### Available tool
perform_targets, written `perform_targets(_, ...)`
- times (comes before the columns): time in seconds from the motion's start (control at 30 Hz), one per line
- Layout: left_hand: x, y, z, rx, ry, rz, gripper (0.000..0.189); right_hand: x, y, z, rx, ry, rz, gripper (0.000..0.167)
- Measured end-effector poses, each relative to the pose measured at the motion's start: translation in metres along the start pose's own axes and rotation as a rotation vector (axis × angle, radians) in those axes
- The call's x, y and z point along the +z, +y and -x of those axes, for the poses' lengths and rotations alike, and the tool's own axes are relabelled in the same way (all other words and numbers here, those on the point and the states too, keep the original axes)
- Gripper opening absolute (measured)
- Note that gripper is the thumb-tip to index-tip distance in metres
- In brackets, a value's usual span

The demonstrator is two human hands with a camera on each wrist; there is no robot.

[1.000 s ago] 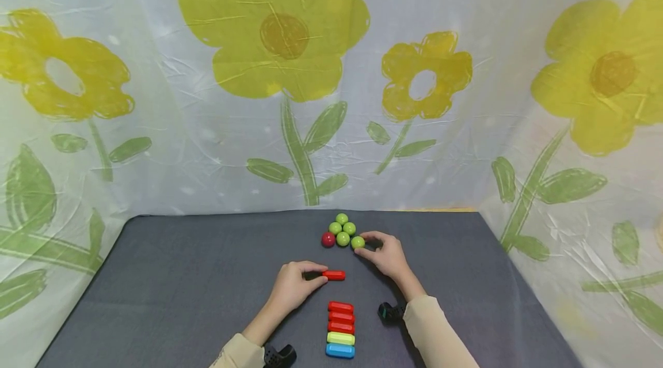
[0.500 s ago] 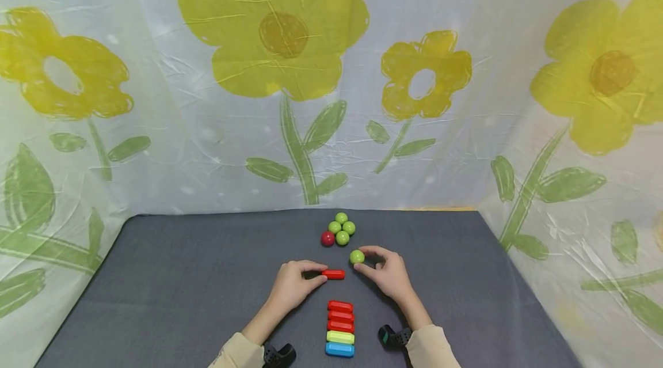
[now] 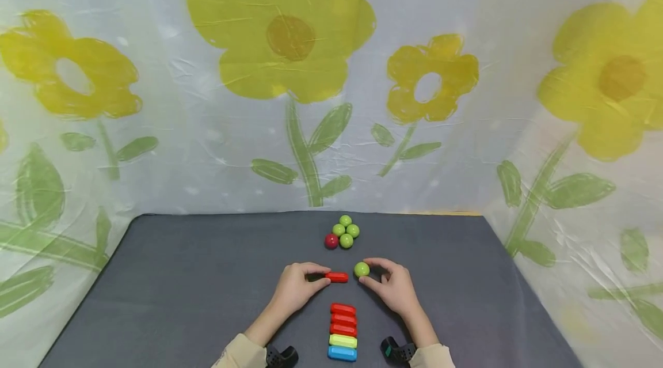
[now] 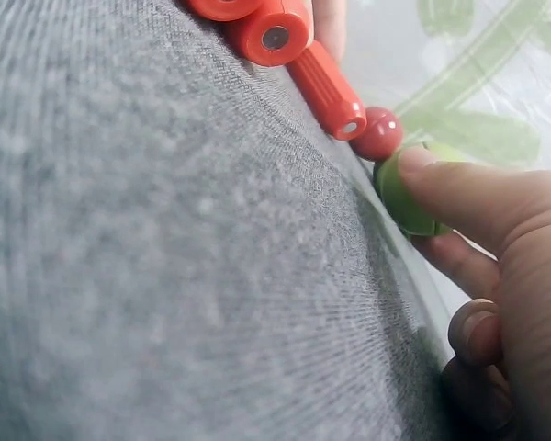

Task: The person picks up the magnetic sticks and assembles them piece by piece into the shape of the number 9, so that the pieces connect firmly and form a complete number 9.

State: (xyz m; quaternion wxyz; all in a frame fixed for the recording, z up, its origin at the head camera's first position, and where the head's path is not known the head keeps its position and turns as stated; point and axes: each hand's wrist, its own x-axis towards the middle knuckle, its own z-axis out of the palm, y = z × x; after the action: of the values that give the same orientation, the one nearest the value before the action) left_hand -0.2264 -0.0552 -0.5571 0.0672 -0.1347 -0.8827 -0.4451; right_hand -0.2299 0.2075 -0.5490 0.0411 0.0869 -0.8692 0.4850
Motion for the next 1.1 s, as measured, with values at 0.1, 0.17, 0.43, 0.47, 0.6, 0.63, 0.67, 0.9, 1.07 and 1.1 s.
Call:
perform_targets(0.1,0.002,-0.0007,0.0004,0.001,-0.007,0.01,0.019,-0.0011,0.0003,0.0025,0.016,-0.006,0.01,0.04)
perform_targets(0.17,0.0014,-0.0013,0.0004,0.001,-0.009,0.015,0.019,-0.0005,0.0008,0.0024,0.018,-0.014,0.022,0.04)
perform_targets(0.43,-0.0007,-0.0018,0.0002,0.0,-0.004,0.029,0.018,0.0007,0.002,0.0009,-0.04,-0.029,0.073,0.041)
perform_targets(0.47,-0.0007,-0.0016,0.0003,0.001,-0.003,0.03,0.018,0.0009,0.0022,0.0012,-0.048,-0.029,0.076,0.041)
perform_targets(0.6,-0.0002,-0.0012,0.0005,0.003,-0.003,0.03,0.018,0.0011,0.0019,0.0019,-0.07,-0.024,0.079,0.041)
perform_targets(0.63,-0.0001,-0.0011,0.0003,0.002,-0.002,0.03,0.018,0.001,0.0018,0.002,-0.075,-0.023,0.079,0.041)
perform_targets(0.67,0.0001,-0.001,0.0002,0.002,-0.001,0.031,0.018,0.0009,0.0017,0.0021,-0.079,-0.024,0.081,0.041)
perform_targets(0.9,0.0001,0.0005,-0.0016,0.002,0.005,0.046,0.018,0.0002,0.0004,0.0021,-0.089,-0.04,0.089,0.04)
perform_targets(1.07,0.0001,0.0009,-0.002,0.001,0.011,0.058,0.018,-0.0002,0.0012,0.0021,-0.096,-0.049,0.095,0.04)
perform_targets(1.1,0.0001,0.0011,-0.0022,0.001,0.013,0.058,0.018,-0.0001,0.0014,0.002,-0.101,-0.049,0.097,0.04)
